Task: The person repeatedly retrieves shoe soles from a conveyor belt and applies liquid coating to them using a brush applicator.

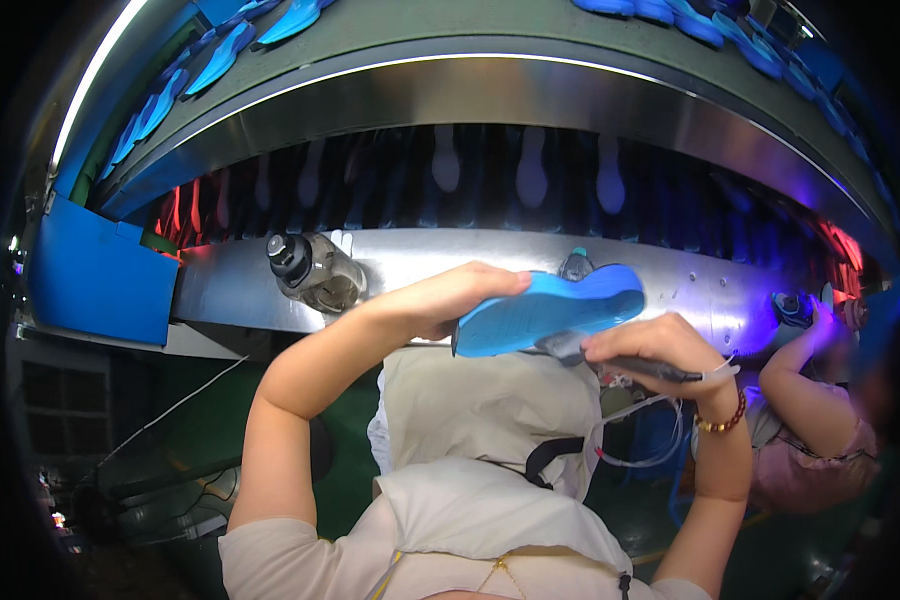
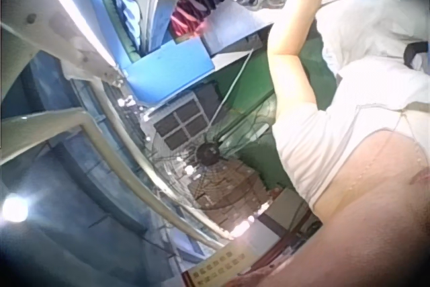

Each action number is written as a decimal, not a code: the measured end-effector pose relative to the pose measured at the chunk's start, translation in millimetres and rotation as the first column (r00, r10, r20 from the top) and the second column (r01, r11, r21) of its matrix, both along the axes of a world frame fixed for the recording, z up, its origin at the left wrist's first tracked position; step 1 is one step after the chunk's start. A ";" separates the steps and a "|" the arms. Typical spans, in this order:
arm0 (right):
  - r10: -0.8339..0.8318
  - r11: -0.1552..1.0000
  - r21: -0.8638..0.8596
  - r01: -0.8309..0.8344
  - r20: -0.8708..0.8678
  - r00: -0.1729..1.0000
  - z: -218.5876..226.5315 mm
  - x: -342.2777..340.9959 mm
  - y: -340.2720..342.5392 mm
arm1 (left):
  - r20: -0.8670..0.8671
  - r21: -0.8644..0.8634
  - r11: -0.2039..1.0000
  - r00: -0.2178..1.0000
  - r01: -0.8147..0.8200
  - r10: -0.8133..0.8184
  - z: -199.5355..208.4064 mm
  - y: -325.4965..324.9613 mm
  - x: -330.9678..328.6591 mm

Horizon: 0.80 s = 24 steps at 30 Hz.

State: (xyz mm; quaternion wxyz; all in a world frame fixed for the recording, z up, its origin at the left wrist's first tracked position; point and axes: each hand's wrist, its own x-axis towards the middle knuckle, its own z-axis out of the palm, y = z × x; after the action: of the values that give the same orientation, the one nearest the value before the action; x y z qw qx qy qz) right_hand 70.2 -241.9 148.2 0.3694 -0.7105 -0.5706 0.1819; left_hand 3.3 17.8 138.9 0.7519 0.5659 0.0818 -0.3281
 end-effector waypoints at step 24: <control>-0.541 0.662 0.322 0.677 -0.420 0.728 -67.4 -10.9 -10.8 | 0.399 -0.680 0.678 0.635 -0.279 0.661 81.0 47.0 48.7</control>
State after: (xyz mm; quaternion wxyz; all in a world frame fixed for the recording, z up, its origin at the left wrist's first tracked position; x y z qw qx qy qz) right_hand 59.3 -252.7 80.8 0.6429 -0.7199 -0.2616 0.0088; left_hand 52.1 64.9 219.9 0.9256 0.3494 -0.1164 0.0869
